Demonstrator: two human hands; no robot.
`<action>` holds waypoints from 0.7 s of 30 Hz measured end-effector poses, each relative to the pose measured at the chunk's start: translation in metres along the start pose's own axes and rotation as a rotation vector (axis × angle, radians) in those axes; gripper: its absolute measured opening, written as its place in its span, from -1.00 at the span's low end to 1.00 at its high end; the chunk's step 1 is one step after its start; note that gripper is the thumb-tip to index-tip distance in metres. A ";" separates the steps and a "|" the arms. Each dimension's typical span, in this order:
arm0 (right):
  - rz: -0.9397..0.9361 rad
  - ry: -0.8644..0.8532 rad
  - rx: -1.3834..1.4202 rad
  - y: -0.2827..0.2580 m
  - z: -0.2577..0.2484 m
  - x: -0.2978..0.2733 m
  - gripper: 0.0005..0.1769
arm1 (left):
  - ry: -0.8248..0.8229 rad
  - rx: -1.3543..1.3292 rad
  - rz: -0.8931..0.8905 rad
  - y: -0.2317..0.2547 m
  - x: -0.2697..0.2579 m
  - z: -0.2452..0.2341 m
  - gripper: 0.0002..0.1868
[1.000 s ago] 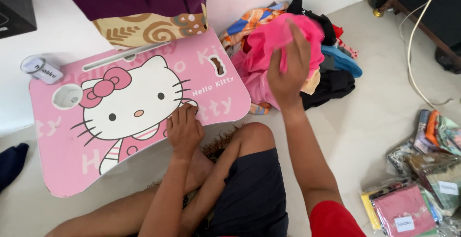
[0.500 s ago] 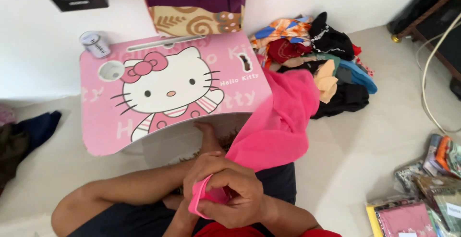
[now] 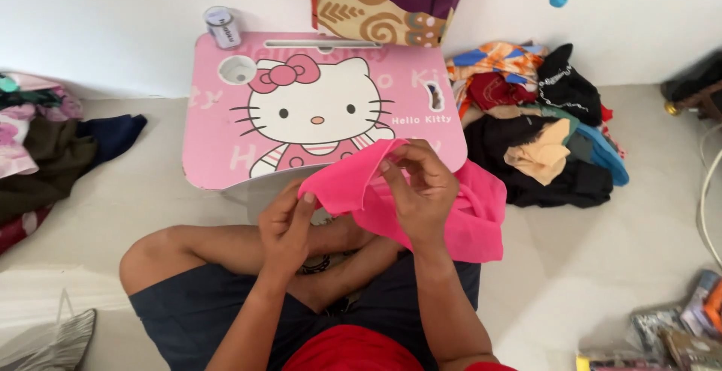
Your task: The person unfolds a pink cloth, folds it neatly on a small table, and then uses a lint roller to clean the surface of the folded cloth.
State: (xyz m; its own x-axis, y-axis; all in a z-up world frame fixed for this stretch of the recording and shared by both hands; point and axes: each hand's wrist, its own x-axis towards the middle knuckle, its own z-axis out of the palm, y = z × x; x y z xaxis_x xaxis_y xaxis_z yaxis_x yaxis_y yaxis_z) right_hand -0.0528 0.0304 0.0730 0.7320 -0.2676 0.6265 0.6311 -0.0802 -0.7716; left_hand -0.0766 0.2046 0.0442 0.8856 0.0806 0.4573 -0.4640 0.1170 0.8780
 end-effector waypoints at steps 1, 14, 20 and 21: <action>0.002 -0.008 0.006 0.001 0.000 0.001 -0.84 | 0.009 0.005 0.001 -0.004 0.000 -0.001 -0.72; 0.556 -0.493 0.478 0.019 -0.023 0.057 -0.54 | 0.415 -0.137 -0.043 0.024 0.062 -0.070 -0.57; 0.367 -0.725 -0.020 -0.010 -0.018 0.056 -0.78 | 0.347 0.210 0.285 0.056 0.076 -0.116 -0.46; 0.205 -0.675 -0.225 -0.009 -0.018 0.056 -0.79 | 0.322 0.219 0.350 0.062 0.076 -0.119 -0.46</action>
State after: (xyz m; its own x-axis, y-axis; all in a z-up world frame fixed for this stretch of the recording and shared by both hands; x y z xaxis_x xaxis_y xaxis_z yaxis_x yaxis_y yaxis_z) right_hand -0.0218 -0.0013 0.1127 0.8740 0.3443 0.3430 0.4499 -0.3062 -0.8390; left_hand -0.0397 0.3356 0.1166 0.6121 0.3821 0.6924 -0.6864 -0.1780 0.7051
